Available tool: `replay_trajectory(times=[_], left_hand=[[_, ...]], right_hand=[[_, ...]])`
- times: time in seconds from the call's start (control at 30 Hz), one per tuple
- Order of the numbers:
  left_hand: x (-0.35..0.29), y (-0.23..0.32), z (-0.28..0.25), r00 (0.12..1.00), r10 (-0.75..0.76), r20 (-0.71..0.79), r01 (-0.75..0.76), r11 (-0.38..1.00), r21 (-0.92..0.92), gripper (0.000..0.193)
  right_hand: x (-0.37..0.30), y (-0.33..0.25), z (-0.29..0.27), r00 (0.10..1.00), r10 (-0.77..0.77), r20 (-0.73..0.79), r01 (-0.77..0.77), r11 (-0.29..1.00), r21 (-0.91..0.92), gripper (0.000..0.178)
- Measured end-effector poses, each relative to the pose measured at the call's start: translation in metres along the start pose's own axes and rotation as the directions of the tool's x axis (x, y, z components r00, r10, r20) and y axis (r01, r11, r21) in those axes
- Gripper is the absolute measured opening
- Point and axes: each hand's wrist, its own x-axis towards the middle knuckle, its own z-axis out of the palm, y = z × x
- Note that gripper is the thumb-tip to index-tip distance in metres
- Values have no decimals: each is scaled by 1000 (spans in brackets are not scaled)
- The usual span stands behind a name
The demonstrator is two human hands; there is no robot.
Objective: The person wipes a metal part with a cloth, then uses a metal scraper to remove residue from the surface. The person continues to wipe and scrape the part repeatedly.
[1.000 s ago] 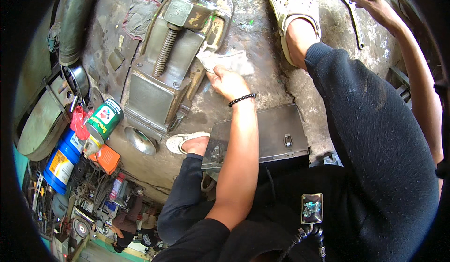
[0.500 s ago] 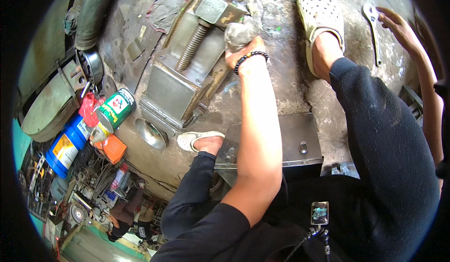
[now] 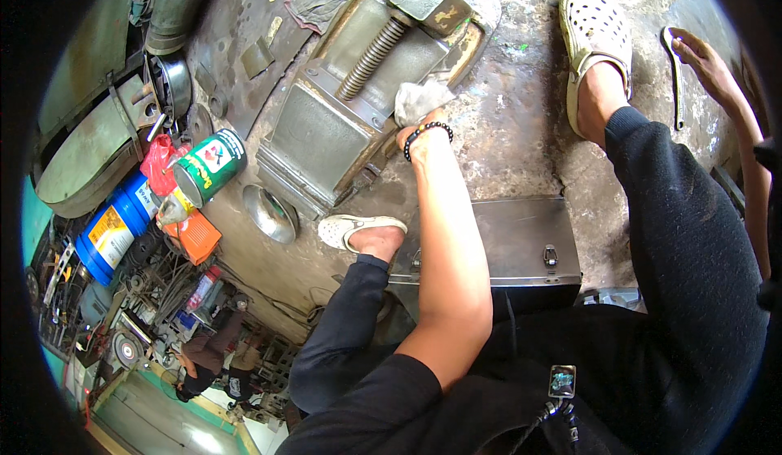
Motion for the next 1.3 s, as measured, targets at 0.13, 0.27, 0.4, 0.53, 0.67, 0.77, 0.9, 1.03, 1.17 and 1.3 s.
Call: replay_trajectory(times=[0.13,0.27,0.4,0.53,0.67,0.77,0.9,1.03,1.17,1.3], left_hand=[[9,4,-10,998,67,14,-67,998,-2,55],[15,-5,-14,988,148,44,-148,989,-13,55],[6,-43,-17,968,52,245,-81,991,109,46],[-11,-96,-13,974,124,187,-194,883,427,35],[-42,-91,-18,483,366,796,-848,-31,529,26],[-66,-58,-36,126,249,960,-908,-360,212,9],[-42,-31,-43,-124,-38,992,-824,-553,-124,25],[8,-28,-52,352,-504,789,-605,-765,-220,53],[30,-23,-58,283,-412,866,-522,-824,-221,73],[29,-16,-56,281,-398,873,-484,-844,-229,68]], right_hand=[[0,-3,0,1000,4,5,-4,1000,-13,62],[-2,-1,-2,1000,15,6,-15,1000,-26,62],[-7,3,-6,998,40,39,-38,998,-46,61],[-8,7,-6,998,61,24,-60,997,-57,62],[0,5,-5,1000,-23,11,23,999,-33,61],[5,-1,-4,999,-42,-4,41,998,-50,61],[6,-7,-4,998,-46,43,48,997,-62,60],[6,-6,-1,998,-49,47,53,994,-98,59],[9,-4,0,998,-43,42,48,993,-110,58],[8,-5,-1,997,-52,53,59,988,-143,57]])
